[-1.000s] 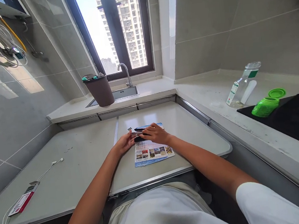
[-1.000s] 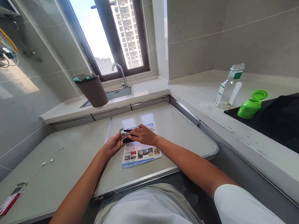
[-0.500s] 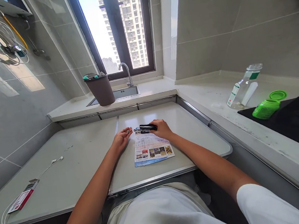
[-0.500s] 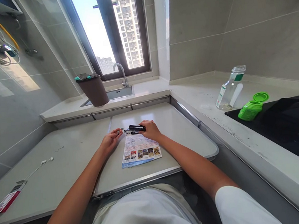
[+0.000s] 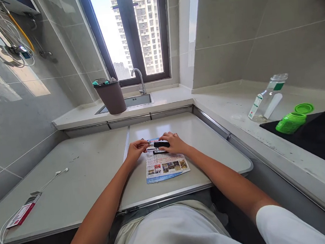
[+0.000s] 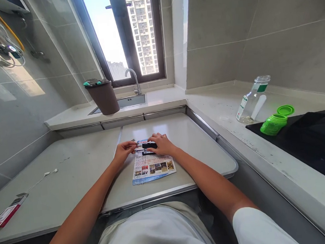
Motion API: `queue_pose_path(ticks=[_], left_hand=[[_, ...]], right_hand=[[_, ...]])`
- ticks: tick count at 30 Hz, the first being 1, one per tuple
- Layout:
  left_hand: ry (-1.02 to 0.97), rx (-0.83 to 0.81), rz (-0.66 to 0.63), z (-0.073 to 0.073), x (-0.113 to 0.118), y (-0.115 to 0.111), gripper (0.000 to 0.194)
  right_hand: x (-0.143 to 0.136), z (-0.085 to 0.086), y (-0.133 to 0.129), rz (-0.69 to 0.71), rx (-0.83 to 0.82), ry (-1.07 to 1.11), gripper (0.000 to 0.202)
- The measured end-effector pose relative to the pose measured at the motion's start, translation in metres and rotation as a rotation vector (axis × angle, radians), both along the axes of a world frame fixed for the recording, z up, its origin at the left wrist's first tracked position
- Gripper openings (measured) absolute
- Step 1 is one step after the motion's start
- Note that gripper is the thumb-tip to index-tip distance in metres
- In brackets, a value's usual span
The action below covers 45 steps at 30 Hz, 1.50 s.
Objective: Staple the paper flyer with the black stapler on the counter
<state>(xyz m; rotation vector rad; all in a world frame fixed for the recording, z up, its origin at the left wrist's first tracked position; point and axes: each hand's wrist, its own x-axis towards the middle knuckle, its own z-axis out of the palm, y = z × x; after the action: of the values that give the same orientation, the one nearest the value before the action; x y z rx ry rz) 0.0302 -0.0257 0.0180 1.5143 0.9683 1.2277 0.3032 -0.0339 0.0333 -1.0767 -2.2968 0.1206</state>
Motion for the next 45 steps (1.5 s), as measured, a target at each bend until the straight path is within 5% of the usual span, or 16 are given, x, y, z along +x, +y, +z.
queue_pose_path(ticks=[8,14,17,19,23,28,36,45], left_hand=[[0.261,0.189,-0.200,0.009,0.008,-0.022,0.042],[0.253,0.128,-0.224,0.009,0.004,-0.022,0.041],[0.210,0.128,-0.161,0.008,0.002,-0.019,0.043],[0.194,0.178,-0.008,0.007,-0.004,-0.014,0.046],[0.385,0.297,0.339,0.003,-0.023,0.003,0.044],[0.650,0.345,0.438,-0.009,-0.034,0.023,0.022],[0.584,0.116,0.170,-0.032,-0.026,0.034,0.048],[0.524,0.070,0.158,-0.034,-0.026,0.036,0.043]], right_hand=[[-0.022,0.004,-0.018,0.465,0.484,-0.052,0.022],[-0.026,0.002,-0.021,0.449,0.505,-0.126,0.030],[-0.020,0.002,-0.014,0.365,0.470,-0.072,0.029],[-0.008,0.002,-0.004,0.230,0.423,0.013,0.026],[0.029,0.000,0.025,-0.247,0.255,0.205,0.018],[0.068,-0.012,0.051,-0.652,-0.035,0.142,0.012],[0.067,-0.040,0.070,-0.683,-0.225,0.033,0.017],[0.064,-0.050,0.077,-0.654,-0.228,-0.013,0.030]])
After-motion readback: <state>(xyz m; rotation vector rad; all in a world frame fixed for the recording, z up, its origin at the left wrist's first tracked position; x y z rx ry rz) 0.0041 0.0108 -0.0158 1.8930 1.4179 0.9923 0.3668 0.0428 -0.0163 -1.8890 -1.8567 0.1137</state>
